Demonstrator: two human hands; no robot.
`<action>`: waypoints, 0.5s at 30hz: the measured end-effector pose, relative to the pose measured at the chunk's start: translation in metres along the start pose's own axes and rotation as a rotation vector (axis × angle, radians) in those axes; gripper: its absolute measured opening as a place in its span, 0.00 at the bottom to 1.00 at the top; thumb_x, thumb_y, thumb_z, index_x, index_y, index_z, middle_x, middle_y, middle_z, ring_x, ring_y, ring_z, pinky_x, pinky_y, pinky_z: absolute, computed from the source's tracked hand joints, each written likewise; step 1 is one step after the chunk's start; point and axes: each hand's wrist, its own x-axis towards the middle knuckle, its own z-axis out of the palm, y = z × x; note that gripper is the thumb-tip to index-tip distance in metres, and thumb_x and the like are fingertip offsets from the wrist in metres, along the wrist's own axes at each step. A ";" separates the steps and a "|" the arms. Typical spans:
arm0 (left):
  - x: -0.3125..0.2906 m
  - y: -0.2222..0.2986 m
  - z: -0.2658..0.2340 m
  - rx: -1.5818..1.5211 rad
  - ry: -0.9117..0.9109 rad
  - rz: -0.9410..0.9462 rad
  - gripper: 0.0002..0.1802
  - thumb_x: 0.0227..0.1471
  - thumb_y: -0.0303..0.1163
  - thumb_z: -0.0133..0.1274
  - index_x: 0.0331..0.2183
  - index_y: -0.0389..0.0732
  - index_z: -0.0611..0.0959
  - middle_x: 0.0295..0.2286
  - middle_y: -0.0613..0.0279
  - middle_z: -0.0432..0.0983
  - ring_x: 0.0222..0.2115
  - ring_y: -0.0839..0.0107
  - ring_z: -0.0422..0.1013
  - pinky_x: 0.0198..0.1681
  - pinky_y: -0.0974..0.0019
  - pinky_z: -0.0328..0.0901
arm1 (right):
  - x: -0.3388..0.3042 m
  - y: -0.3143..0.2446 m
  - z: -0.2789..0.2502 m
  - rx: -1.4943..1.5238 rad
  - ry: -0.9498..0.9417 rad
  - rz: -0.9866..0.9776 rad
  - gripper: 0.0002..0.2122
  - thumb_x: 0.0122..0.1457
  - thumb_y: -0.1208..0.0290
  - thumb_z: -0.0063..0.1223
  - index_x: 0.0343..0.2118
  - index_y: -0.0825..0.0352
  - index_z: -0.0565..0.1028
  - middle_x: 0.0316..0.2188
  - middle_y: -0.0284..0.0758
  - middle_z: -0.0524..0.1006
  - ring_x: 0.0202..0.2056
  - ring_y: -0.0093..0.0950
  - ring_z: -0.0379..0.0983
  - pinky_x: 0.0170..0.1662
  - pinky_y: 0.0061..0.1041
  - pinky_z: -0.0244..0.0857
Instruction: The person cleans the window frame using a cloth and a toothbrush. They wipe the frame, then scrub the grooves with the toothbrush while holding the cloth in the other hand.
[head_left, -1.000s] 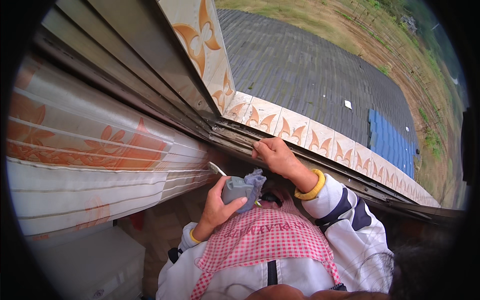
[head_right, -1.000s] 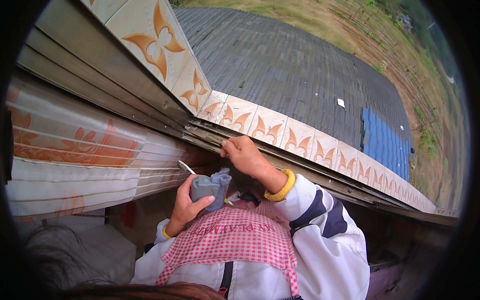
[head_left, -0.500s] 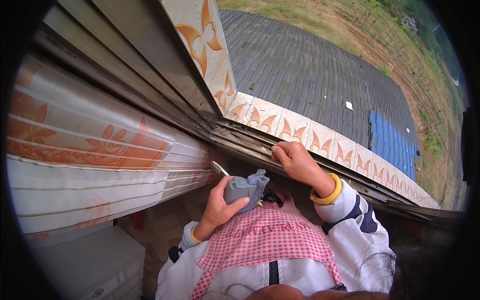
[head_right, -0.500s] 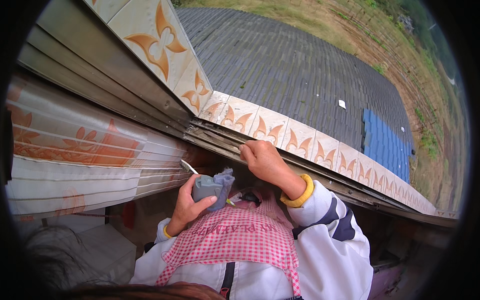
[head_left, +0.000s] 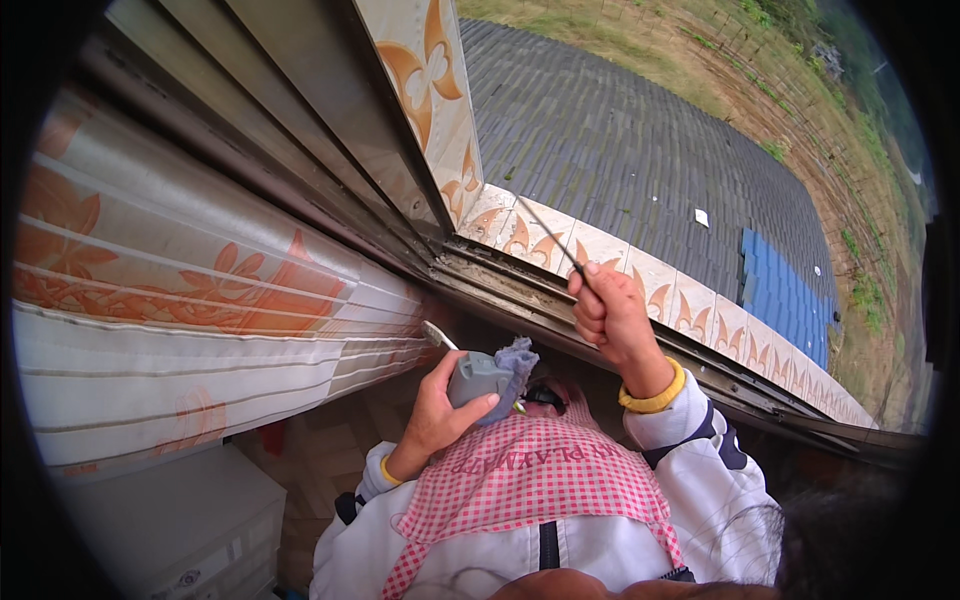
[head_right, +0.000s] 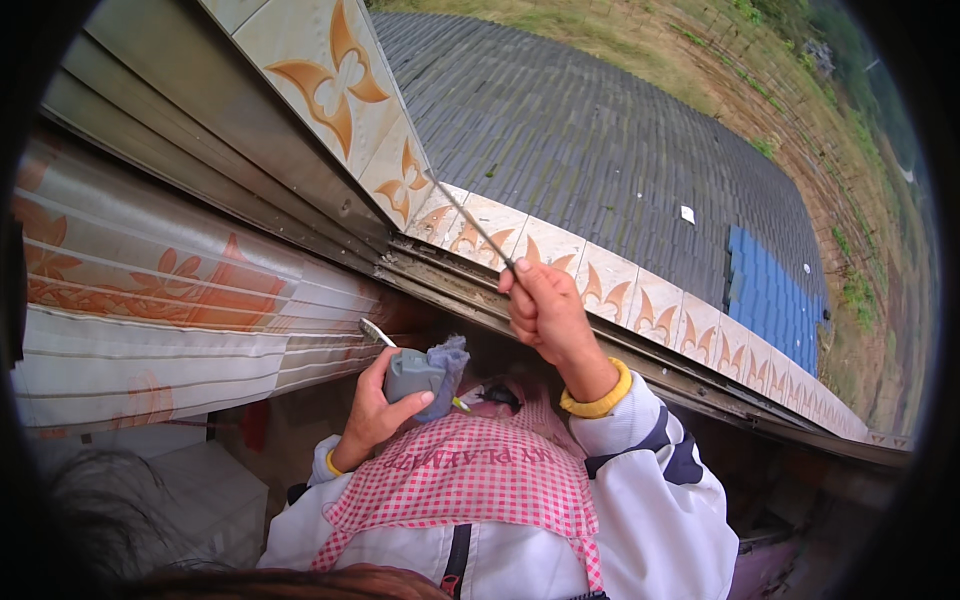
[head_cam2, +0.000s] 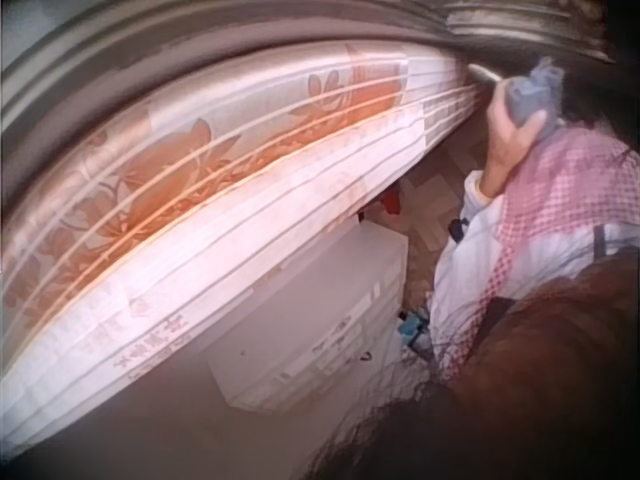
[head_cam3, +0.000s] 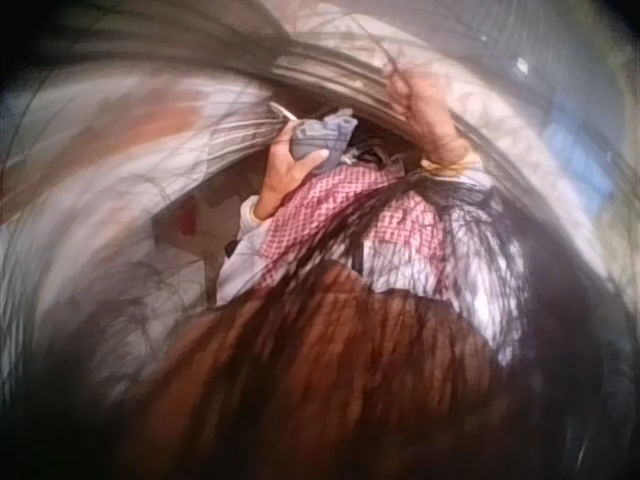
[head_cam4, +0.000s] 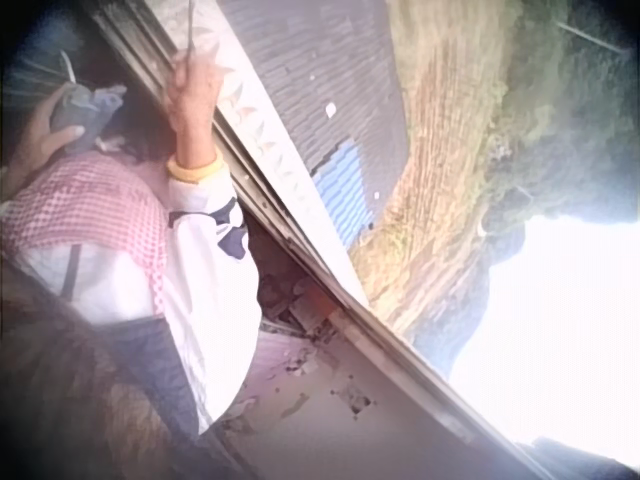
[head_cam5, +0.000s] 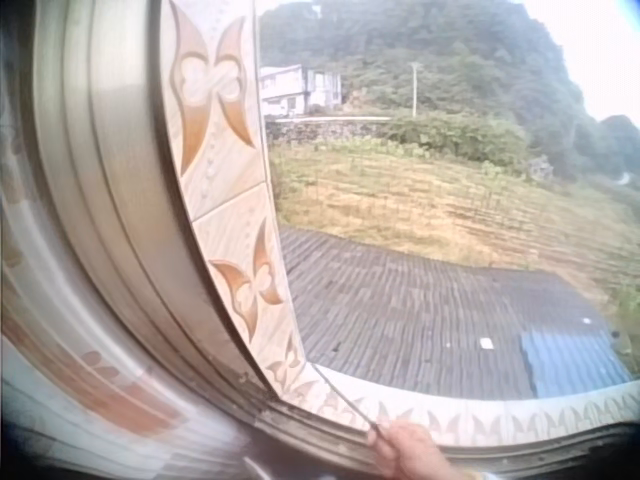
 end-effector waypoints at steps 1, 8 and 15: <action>0.001 0.000 0.000 -0.001 -0.002 0.003 0.24 0.46 0.29 0.65 0.44 0.34 0.75 0.34 0.60 0.78 0.37 0.76 0.72 0.43 0.69 0.67 | -0.003 -0.007 -0.002 -0.021 0.022 -0.029 0.16 0.72 0.62 0.38 0.32 0.69 0.72 0.12 0.21 0.55 0.10 0.13 0.45 0.12 0.16 0.41; 0.001 0.000 0.001 0.003 -0.019 0.005 0.24 0.46 0.29 0.65 0.44 0.34 0.75 0.35 0.59 0.78 0.37 0.76 0.72 0.43 0.69 0.67 | 0.000 -0.008 0.009 -1.191 -0.066 -0.160 0.17 0.67 0.66 0.44 0.26 0.73 0.76 0.14 0.37 0.70 0.18 0.28 0.66 0.26 0.30 0.62; -0.001 0.003 0.000 -0.002 0.013 -0.011 0.24 0.44 0.32 0.66 0.42 0.35 0.76 0.34 0.63 0.76 0.36 0.76 0.70 0.42 0.70 0.66 | 0.027 0.024 0.029 -1.185 -0.014 -0.219 0.15 0.63 0.68 0.46 0.25 0.73 0.78 0.22 0.51 0.77 0.27 0.49 0.76 0.34 0.40 0.68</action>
